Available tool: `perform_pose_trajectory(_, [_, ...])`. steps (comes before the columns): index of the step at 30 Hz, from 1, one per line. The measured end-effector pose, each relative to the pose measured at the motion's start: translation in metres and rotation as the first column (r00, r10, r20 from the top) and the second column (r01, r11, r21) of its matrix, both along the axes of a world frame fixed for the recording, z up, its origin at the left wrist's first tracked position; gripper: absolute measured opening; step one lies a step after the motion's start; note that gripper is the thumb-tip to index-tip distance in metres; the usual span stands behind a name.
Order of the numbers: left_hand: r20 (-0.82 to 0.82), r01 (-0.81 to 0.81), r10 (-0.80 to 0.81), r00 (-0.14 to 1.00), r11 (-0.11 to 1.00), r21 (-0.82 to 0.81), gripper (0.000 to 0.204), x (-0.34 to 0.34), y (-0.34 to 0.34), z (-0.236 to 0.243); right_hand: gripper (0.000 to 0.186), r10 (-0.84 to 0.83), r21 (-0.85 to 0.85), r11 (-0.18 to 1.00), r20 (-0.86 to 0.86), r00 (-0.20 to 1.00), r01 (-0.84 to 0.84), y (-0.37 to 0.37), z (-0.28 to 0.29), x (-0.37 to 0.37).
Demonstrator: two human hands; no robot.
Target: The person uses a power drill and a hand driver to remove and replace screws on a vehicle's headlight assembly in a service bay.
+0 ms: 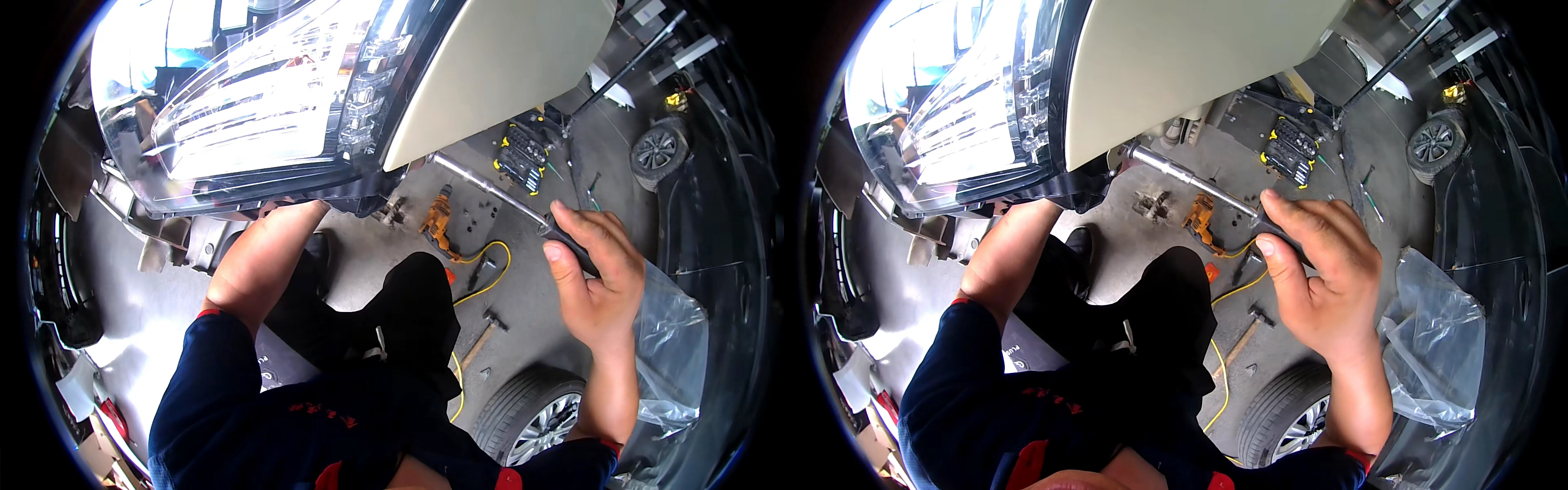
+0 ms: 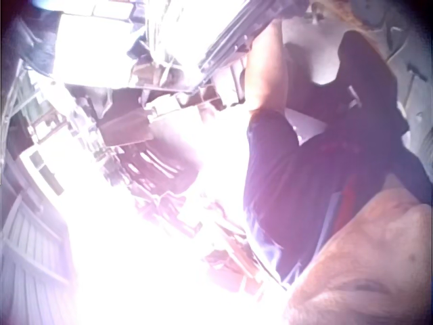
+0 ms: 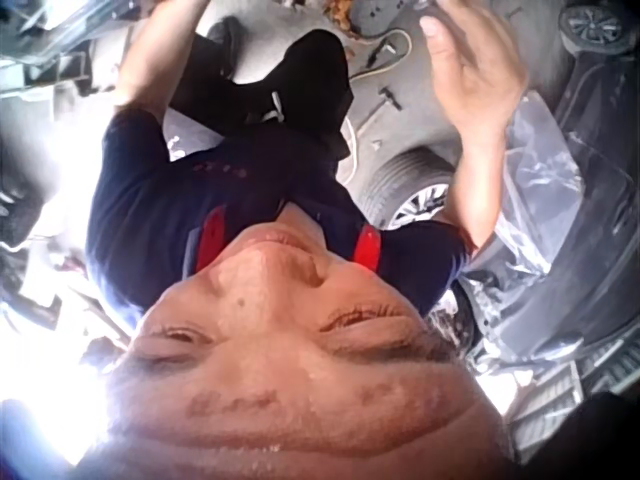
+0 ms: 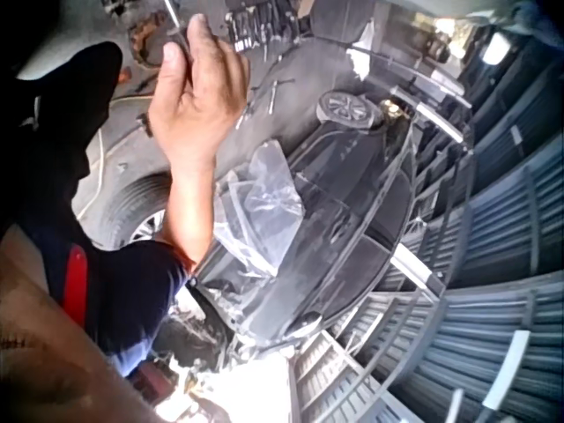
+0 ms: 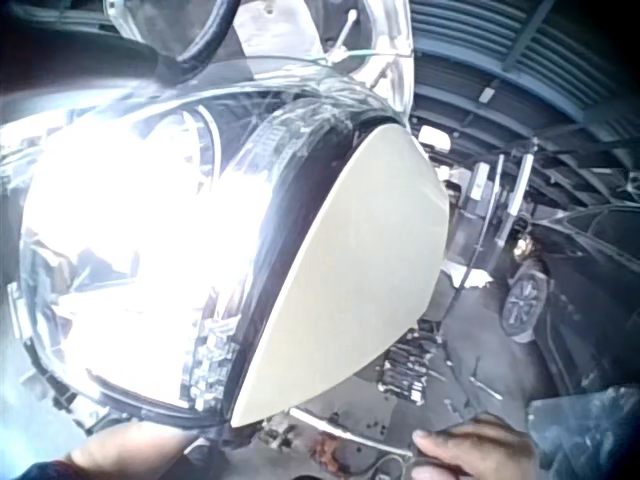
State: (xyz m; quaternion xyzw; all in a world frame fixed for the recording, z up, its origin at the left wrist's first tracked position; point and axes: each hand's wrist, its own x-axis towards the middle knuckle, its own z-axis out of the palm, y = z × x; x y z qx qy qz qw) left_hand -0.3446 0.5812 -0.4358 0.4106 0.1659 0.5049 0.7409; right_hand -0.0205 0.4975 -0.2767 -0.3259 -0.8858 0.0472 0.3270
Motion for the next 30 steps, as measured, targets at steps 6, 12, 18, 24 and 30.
perform_pose_trajectory(6, [-0.278, -0.072, 0.112, 0.954, 0.986, 0.149, 0.045, 0.006, -0.001, -0.001, 0.024, -0.112, -0.357, 0.932, -0.116, 0.987, 0.064, -0.008, -0.002, 0.002])
perform_pose_trajectory(12, [-0.407, -0.37, 0.507, 0.76, 0.852, 0.371, 0.046, 0.027, -0.011, -0.013, 0.025, -0.255, -0.905, 0.425, -0.135, 0.958, -0.014, 0.005, 0.033, 0.005])
perform_pose_trajectory(18, [-0.437, -0.396, 0.574, 0.692, 0.809, 0.435, 0.046, 0.015, -0.014, -0.019, 0.028, -0.103, -0.721, 0.679, -0.277, 0.955, -0.136, 0.001, -0.007, 0.018])
perform_pose_trajectory(24, [-0.473, -0.389, 0.657, 0.587, 0.741, 0.547, 0.047, 0.022, -0.01, -0.025, 0.029, -0.083, 0.076, 0.993, -0.039, 0.996, 0.085, -0.009, -0.016, 0.015])
perform_pose_trajectory(30, [-0.464, -0.302, 0.788, 0.404, 0.594, 0.746, 0.048, 0.023, -0.012, -0.033, 0.029, -0.057, 0.12, 0.991, -0.015, 0.998, 0.058, -0.009, -0.021, 0.015])
